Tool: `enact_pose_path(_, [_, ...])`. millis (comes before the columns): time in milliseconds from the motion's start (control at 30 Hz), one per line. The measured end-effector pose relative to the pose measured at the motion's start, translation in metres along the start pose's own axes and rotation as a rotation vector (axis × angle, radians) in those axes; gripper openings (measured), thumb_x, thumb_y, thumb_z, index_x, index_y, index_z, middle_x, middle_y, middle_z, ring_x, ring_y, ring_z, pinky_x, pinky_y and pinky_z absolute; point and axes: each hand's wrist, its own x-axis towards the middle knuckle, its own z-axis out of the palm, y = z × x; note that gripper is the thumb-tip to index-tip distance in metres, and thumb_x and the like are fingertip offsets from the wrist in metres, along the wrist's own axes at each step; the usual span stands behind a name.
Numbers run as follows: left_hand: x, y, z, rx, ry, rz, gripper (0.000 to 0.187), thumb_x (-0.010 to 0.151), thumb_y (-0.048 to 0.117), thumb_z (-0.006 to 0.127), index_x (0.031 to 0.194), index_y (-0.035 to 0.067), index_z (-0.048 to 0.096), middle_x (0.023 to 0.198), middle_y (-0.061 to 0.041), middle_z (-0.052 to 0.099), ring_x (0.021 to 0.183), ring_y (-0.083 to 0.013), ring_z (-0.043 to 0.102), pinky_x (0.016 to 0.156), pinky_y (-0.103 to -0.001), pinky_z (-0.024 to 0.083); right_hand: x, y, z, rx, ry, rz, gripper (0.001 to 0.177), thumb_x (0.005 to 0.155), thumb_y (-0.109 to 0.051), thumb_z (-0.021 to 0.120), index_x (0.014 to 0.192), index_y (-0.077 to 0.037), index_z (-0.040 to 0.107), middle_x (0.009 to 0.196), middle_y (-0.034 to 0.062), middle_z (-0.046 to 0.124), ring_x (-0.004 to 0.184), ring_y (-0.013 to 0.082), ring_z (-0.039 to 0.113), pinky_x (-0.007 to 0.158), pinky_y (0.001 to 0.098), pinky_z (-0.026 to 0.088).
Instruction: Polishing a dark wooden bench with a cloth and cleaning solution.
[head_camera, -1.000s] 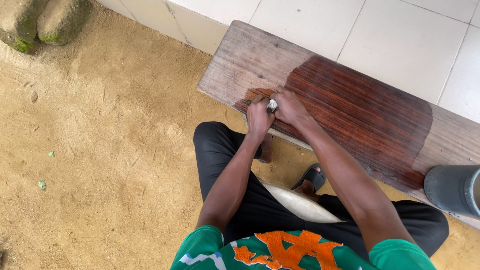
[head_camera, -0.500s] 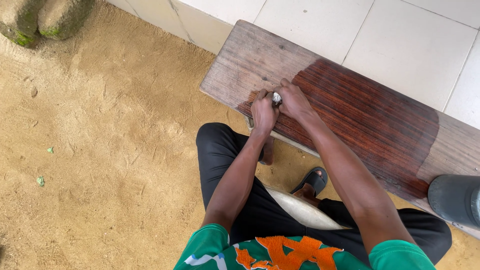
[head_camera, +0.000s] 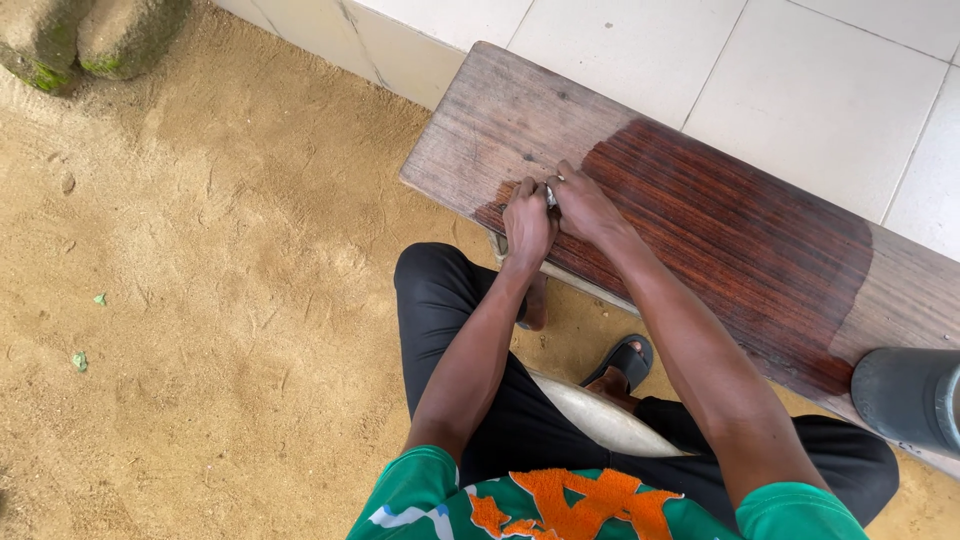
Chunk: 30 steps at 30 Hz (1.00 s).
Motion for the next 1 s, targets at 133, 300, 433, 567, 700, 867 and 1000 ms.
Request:
enact_pose_path(133, [-0.002, -0.002, -0.001, -0.008, -0.015, 0.023, 0.031, 0.062, -0.007, 0.070, 0.093, -0.007, 0.070, 0.096, -0.020, 0.062, 0.095, -0.0399, 0.065, 0.081, -0.048, 0.055, -0.007, -0.004, -0.004, -0.034, 0.013, -0.026, 0.046, 0.067, 0.010, 0.075, 0.112, 0.012, 0.064, 0.121, 0.0243, 0.055, 0.104, 0.0410, 0.065, 0.094, 0.0468, 0.056])
enact_pose_path(300, [-0.006, -0.001, -0.004, 0.007, -0.146, 0.001, 0.046, 0.056, -0.008, 0.074, 0.102, -0.005, 0.076, 0.096, -0.019, 0.062, 0.094, -0.0391, 0.067, 0.078, -0.049, 0.056, -0.012, 0.009, 0.015, -0.088, 0.002, -0.007, 0.044, 0.068, 0.012, 0.072, 0.111, 0.013, 0.065, 0.123, 0.0241, 0.055, 0.102, 0.0351, 0.067, 0.088, 0.0390, 0.060])
enact_pose_path(433, [-0.012, -0.011, 0.002, -0.015, -0.208, 0.005, 0.052, 0.055, -0.010, 0.072, 0.106, -0.002, 0.077, 0.098, -0.016, 0.065, 0.094, -0.0360, 0.069, 0.080, -0.047, 0.059, -0.023, 0.013, 0.019, -0.108, -0.045, 0.045, 0.032, 0.080, 0.013, 0.066, 0.112, 0.013, 0.065, 0.120, 0.0222, 0.057, 0.094, 0.0304, 0.069, 0.081, 0.0376, 0.063])
enact_pose_path(567, [-0.012, -0.001, -0.016, -0.084, -0.196, 0.098, 0.051, 0.053, -0.007, 0.075, 0.103, -0.004, 0.077, 0.100, -0.020, 0.065, 0.092, -0.0424, 0.067, 0.079, -0.050, 0.056, -0.038, 0.003, 0.009, -0.088, -0.002, 0.027, 0.042, 0.075, 0.012, 0.069, 0.116, 0.014, 0.062, 0.118, 0.0248, 0.055, 0.085, 0.0332, 0.069, 0.073, 0.0408, 0.062])
enact_pose_path(700, [-0.015, -0.010, -0.010, -0.092, -0.279, 0.138, 0.035, 0.056, -0.007, 0.072, 0.090, -0.002, 0.076, 0.091, -0.018, 0.063, 0.090, -0.0423, 0.067, 0.079, -0.051, 0.054, -0.049, -0.003, 0.003, -0.111, 0.018, 0.011, 0.045, 0.066, 0.008, 0.076, 0.109, 0.012, 0.064, 0.113, 0.0257, 0.057, 0.089, 0.0399, 0.069, 0.078, 0.0451, 0.060])
enact_pose_path(867, [-0.019, -0.012, -0.009, -0.119, -0.310, 0.184, 0.029, 0.060, -0.008, 0.069, 0.088, -0.002, 0.075, 0.091, -0.018, 0.062, 0.089, -0.0427, 0.065, 0.076, -0.052, 0.053, -0.060, -0.003, 0.006, -0.080, -0.023, 0.051, 0.040, 0.067, 0.006, 0.077, 0.104, 0.009, 0.066, 0.111, 0.0250, 0.058, 0.090, 0.0412, 0.070, 0.080, 0.0469, 0.060])
enact_pose_path(1000, [-0.020, -0.006, -0.014, -0.125, -0.309, 0.170, 0.034, 0.060, -0.008, 0.069, 0.093, -0.002, 0.075, 0.091, -0.017, 0.062, 0.089, -0.0414, 0.066, 0.077, -0.051, 0.053, -0.061, -0.001, 0.010, -0.085, 0.005, 0.051, 0.037, 0.067, 0.009, 0.074, 0.104, 0.010, 0.067, 0.111, 0.0247, 0.059, 0.090, 0.0403, 0.070, 0.081, 0.0460, 0.061])
